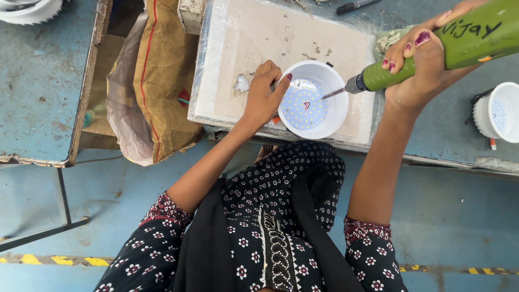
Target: The person uses a green electric screwdriver to fasten screws into the base of white LED light fixtures. They handle multiple units, placing each completed fixture aside and picking up the next one to continue the assembly process.
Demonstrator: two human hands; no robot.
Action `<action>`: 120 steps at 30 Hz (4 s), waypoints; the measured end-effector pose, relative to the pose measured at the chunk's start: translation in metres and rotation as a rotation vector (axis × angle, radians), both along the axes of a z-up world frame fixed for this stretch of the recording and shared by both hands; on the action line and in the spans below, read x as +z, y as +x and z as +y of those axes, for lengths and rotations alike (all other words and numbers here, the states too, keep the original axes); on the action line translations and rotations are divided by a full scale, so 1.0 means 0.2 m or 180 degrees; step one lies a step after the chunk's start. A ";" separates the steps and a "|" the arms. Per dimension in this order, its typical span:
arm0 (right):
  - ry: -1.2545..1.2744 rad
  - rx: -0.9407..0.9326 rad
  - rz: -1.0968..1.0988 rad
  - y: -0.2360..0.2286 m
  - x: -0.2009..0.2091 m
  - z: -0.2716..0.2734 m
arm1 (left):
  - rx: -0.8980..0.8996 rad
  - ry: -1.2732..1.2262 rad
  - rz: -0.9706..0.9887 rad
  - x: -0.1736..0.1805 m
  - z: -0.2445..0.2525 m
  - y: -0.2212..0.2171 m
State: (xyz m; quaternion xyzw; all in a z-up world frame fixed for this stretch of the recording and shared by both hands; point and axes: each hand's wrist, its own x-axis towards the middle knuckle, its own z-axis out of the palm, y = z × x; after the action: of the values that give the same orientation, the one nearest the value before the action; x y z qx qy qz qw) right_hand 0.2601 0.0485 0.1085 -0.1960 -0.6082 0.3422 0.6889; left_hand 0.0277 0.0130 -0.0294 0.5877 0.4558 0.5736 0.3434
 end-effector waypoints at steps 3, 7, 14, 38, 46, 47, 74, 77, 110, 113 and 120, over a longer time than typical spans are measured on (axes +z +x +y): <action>-0.0050 -0.0049 0.0077 0.01 -0.03 0.00 | -0.0006 0.0063 -0.0008 0.01 -0.01 0.00; 0.0037 0.0367 -0.0007 0.03 -0.01 0.01 | -0.0047 -0.0050 0.0027 0.03 -0.01 0.00; 0.0142 0.0982 -0.0418 0.05 0.04 0.05 | -0.0068 0.0067 -0.0017 0.03 0.00 0.01; 0.0034 0.1322 -0.0034 -0.23 0.12 0.15 | -0.0060 0.0145 -0.0192 0.01 0.01 0.02; -0.0165 0.1299 0.0033 -0.26 0.09 0.16 | -0.0087 0.0150 -0.0211 0.01 0.00 0.01; -0.0184 0.1307 0.0047 -0.25 0.09 0.16 | -0.0094 0.0134 -0.0210 0.01 0.00 0.01; -0.0002 0.1150 -0.0195 -0.16 0.08 0.22 | -0.0132 0.0059 -0.0187 0.03 0.00 0.00; -0.0131 0.1031 -0.0015 -0.13 0.03 0.21 | -0.0125 0.0042 -0.0183 0.04 0.00 0.00; -0.0096 -0.0926 0.0295 -0.16 -0.29 0.21 | -0.0088 -0.0012 -0.0175 0.03 0.01 0.00; -0.0352 -0.1252 0.0811 -0.14 -0.37 0.26 | -0.0065 0.0052 -0.0180 0.01 0.01 0.01; -0.0490 -0.0865 0.0461 -0.31 -0.18 0.22 | 0.0018 0.0234 -0.0115 -0.02 0.02 0.01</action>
State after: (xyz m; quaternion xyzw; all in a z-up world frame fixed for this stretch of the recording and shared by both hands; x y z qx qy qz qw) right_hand 0.1986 0.0920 0.0716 -0.3034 -0.4968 0.3048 0.7538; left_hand 0.0300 0.0171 -0.0340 0.5881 0.4297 0.6015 0.3281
